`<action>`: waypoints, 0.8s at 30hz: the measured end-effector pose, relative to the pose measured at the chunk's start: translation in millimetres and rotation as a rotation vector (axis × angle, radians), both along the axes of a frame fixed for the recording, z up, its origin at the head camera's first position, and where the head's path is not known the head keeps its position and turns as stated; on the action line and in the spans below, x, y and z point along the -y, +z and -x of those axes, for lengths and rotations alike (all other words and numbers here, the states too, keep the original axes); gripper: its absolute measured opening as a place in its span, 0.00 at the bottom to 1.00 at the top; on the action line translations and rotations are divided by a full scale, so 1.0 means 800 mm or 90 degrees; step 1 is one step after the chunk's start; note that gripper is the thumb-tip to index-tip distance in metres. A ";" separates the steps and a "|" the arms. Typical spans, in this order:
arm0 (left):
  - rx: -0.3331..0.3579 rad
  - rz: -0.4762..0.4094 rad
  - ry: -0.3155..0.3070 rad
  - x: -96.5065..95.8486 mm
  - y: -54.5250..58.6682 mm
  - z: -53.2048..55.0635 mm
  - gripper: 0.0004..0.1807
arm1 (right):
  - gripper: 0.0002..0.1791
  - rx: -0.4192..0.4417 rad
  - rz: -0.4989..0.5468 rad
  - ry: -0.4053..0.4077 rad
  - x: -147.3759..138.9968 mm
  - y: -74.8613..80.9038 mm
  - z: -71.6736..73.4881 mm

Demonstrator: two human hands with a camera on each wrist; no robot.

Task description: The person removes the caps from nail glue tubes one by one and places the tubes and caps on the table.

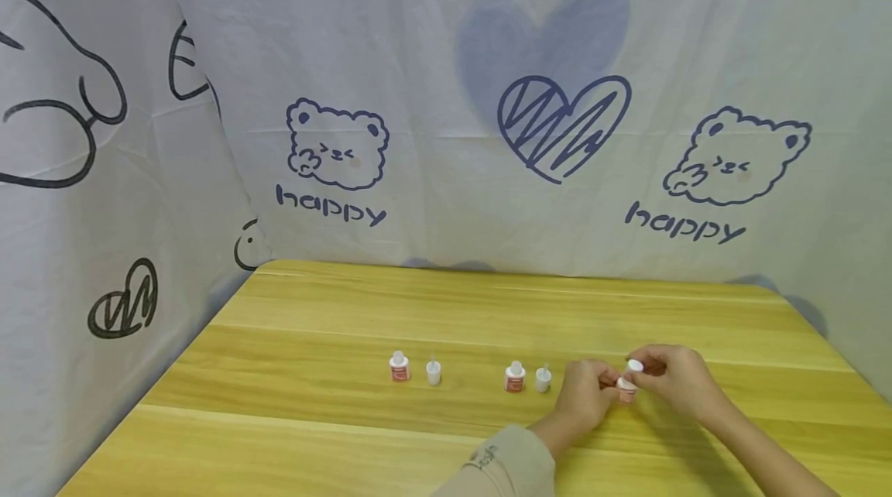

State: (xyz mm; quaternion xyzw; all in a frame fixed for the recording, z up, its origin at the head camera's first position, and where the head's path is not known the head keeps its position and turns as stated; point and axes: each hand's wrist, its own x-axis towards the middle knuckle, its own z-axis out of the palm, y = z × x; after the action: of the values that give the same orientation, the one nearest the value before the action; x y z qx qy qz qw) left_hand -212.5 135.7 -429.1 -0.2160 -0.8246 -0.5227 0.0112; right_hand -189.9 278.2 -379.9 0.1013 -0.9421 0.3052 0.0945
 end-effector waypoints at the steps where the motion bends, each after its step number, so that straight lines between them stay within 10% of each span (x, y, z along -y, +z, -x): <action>1: 0.000 0.000 0.000 0.000 0.000 0.000 0.04 | 0.08 0.003 -0.002 0.006 -0.001 0.001 0.000; 15: 0.004 -0.006 0.003 -0.001 0.000 -0.001 0.04 | 0.13 0.016 -0.007 0.056 -0.001 0.008 -0.002; 24: -0.013 -0.013 -0.002 -0.001 -0.001 -0.002 0.03 | 0.08 -0.026 -0.012 -0.009 0.003 -0.001 -0.005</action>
State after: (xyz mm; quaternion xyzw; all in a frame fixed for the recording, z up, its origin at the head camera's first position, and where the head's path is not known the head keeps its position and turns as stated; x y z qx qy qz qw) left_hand -211.1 136.2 -430.1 -0.2227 -0.8185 -0.5291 0.0211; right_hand -186.0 276.0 -380.4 0.1014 -0.9436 0.2936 0.1148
